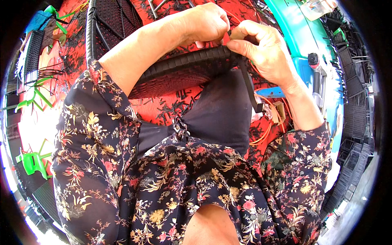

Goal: The person uses a hammer to tap a section of a black wicker chair frame. They then use their hands to weave a black plastic strip into the chair's frame, securing the weave by pulling and adjusting the strip.

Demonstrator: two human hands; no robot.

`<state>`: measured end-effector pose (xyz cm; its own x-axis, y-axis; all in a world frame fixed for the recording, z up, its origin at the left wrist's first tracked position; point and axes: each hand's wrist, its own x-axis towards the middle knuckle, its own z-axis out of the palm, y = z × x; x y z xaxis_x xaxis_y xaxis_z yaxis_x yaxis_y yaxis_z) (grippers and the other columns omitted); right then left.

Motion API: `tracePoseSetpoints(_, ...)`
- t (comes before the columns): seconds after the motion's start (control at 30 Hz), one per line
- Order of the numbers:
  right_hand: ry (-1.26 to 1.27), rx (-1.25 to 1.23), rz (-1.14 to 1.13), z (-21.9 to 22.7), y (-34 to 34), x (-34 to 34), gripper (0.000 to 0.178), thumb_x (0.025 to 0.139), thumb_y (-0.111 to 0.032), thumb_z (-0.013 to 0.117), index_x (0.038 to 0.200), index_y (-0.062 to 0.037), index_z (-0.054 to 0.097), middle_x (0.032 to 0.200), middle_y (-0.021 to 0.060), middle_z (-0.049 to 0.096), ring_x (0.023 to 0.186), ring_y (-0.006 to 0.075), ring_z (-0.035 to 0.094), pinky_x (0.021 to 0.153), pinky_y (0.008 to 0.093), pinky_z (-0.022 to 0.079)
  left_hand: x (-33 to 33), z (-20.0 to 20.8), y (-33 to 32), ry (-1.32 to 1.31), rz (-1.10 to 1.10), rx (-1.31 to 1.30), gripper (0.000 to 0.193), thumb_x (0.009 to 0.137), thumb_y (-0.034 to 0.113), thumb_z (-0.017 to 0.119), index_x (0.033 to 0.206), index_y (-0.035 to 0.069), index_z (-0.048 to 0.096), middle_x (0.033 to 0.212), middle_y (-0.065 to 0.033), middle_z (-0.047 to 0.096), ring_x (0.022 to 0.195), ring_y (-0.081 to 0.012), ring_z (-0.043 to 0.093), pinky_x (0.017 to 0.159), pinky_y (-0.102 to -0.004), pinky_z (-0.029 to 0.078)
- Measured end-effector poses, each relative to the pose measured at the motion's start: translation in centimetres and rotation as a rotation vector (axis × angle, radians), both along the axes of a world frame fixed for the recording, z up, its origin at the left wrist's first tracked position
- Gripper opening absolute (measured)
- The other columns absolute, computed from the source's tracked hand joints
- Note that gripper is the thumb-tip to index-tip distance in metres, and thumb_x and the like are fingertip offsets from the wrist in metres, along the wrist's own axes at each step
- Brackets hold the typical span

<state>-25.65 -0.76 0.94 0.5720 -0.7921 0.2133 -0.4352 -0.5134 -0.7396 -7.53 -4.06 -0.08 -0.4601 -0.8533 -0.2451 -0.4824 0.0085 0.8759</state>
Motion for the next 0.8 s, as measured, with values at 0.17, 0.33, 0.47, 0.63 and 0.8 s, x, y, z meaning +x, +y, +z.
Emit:
tracePoseSetpoints(0.17,-0.056,0.077,-0.025,0.1,0.0,-0.8,0.019,0.083,-0.018,0.067,0.087,0.0000,0.065,0.070,0.0063,0.061,0.067,0.0112,0.055,0.066,0.0294,0.045,-0.3,-0.1,-0.1,0.054,0.067,-0.036,0.018,0.072,0.002,0.051,0.083,-0.005,0.065,0.066,-0.0132,0.064,0.046,-0.0191,0.055,0.040,-0.0323,0.042)
tracePoseSetpoints(0.33,-0.041,0.030,0.042,0.0,-0.4,-0.5,0.018,0.083,-0.017,0.066,0.086,0.0006,0.065,0.070,0.0061,0.061,0.066,0.0108,0.055,0.065,0.0287,0.044,0.4,0.7,0.0,0.015,0.011,-0.040,0.019,0.072,0.001,0.052,0.085,-0.005,0.064,0.067,-0.0133,0.064,0.048,-0.0188,0.056,0.042,-0.0320,0.043)
tracePoseSetpoints(0.47,0.074,0.075,0.079,0.8,-0.5,-0.7,0.013,0.086,-0.012,0.063,0.087,0.0007,0.063,0.076,0.0017,0.060,0.073,0.0076,0.053,0.068,0.0246,0.043,0.2,0.6,0.2,0.004,0.037,-0.022,0.019,0.071,-0.001,0.055,0.087,-0.004,0.064,0.067,-0.0124,0.064,0.049,-0.0181,0.057,0.043,-0.0313,0.043)
tracePoseSetpoints(0.63,0.039,0.128,0.073,0.3,-0.7,-0.9,0.014,0.082,-0.013,0.067,0.085,0.0006,0.065,0.073,0.0088,0.064,0.069,0.0135,0.059,0.066,0.0296,0.046,0.0,-0.1,0.0,0.131,0.016,0.101,0.019,0.070,-0.002,0.055,0.086,-0.003,0.064,0.068,-0.0126,0.064,0.055,-0.0194,0.060,0.049,-0.0312,0.046)
tracePoseSetpoints(0.8,0.019,0.024,0.055,0.2,0.2,-1.0,0.015,0.082,-0.014,0.067,0.087,0.0000,0.065,0.074,0.0088,0.064,0.070,0.0149,0.060,0.068,0.0301,0.047,1.1,-1.4,-0.1,0.331,-0.162,0.287,0.016,0.076,0.008,0.061,0.088,0.001,0.068,0.058,0.0003,0.052,0.048,-0.0070,0.044,0.041,-0.0229,0.034)
